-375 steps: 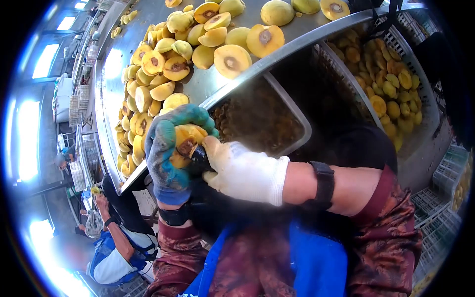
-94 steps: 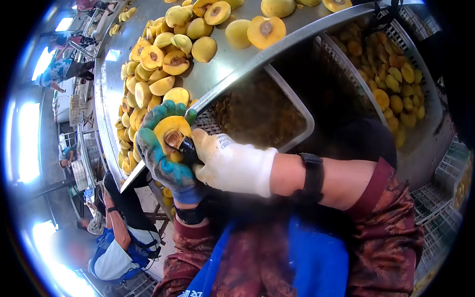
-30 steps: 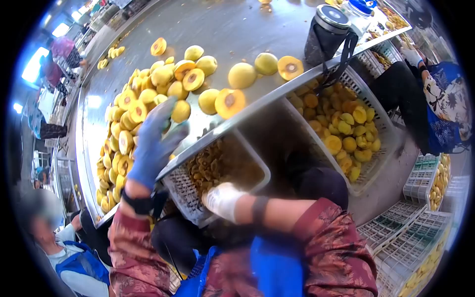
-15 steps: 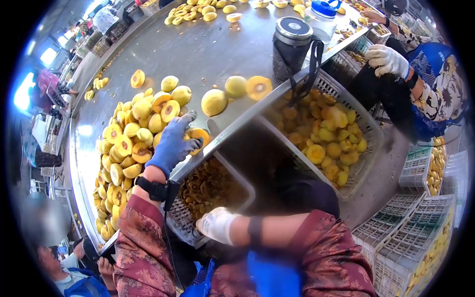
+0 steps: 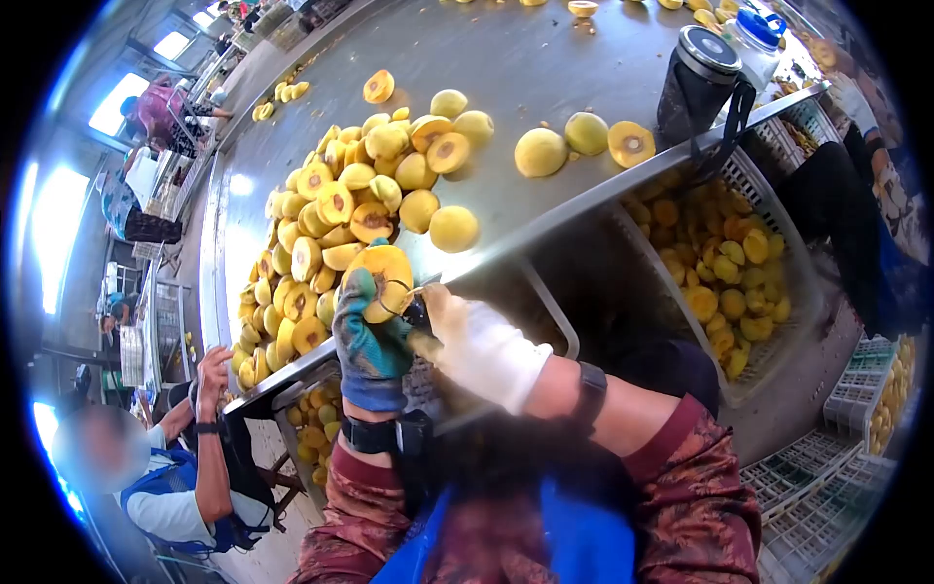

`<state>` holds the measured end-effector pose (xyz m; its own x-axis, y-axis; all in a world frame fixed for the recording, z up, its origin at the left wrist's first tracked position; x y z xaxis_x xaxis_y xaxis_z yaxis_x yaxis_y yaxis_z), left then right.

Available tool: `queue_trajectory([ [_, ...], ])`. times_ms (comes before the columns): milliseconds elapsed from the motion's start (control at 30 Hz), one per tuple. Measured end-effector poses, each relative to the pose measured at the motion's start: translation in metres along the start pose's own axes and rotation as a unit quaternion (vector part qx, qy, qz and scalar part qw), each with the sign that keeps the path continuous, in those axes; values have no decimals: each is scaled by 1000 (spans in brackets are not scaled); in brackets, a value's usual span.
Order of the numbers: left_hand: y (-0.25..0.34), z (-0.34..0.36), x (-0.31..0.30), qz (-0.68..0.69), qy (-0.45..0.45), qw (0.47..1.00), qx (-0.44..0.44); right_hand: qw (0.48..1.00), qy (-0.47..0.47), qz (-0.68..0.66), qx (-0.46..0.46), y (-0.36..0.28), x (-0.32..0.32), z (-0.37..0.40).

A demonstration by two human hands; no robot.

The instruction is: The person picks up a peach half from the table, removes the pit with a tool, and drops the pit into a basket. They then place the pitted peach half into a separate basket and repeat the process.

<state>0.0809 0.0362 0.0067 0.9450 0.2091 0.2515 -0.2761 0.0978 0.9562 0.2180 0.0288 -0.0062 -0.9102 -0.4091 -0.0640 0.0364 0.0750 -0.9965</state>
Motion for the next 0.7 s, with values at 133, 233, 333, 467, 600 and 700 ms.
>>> queue_trajectory([
  [133,2,14,2,49,38,998,-27,999,-10,24,-44,1,12,2],
  [233,7,18,-2,46,13,999,-6,999,-31,37,-2,-5,13,4],
  [333,1,16,-8,7,26,999,47,1000,-23,10,3,-7,14,2],
  [467,0,18,-14,-49,11,993,106,999,-23,24,-8,-4,22,3],
  [600,-1,19,-24,-157,11,975,158,999,-33,-2,7,-2,28,3],
  [700,1,22,-21,-297,33,921,249,999,-42,-3,4,-3,31,4],
])
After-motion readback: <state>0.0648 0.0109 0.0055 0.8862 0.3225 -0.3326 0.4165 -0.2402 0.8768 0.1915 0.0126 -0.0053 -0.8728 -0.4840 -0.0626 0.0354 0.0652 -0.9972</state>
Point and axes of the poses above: each hand's wrist, its own z-axis away from the middle knuckle, its own x-axis out of the palm, y = z × x, the point moved 3 cm from there along -z, towards the middle knuckle, and after that the axes turned 15 degrees about -z, right-handed, at the moved point
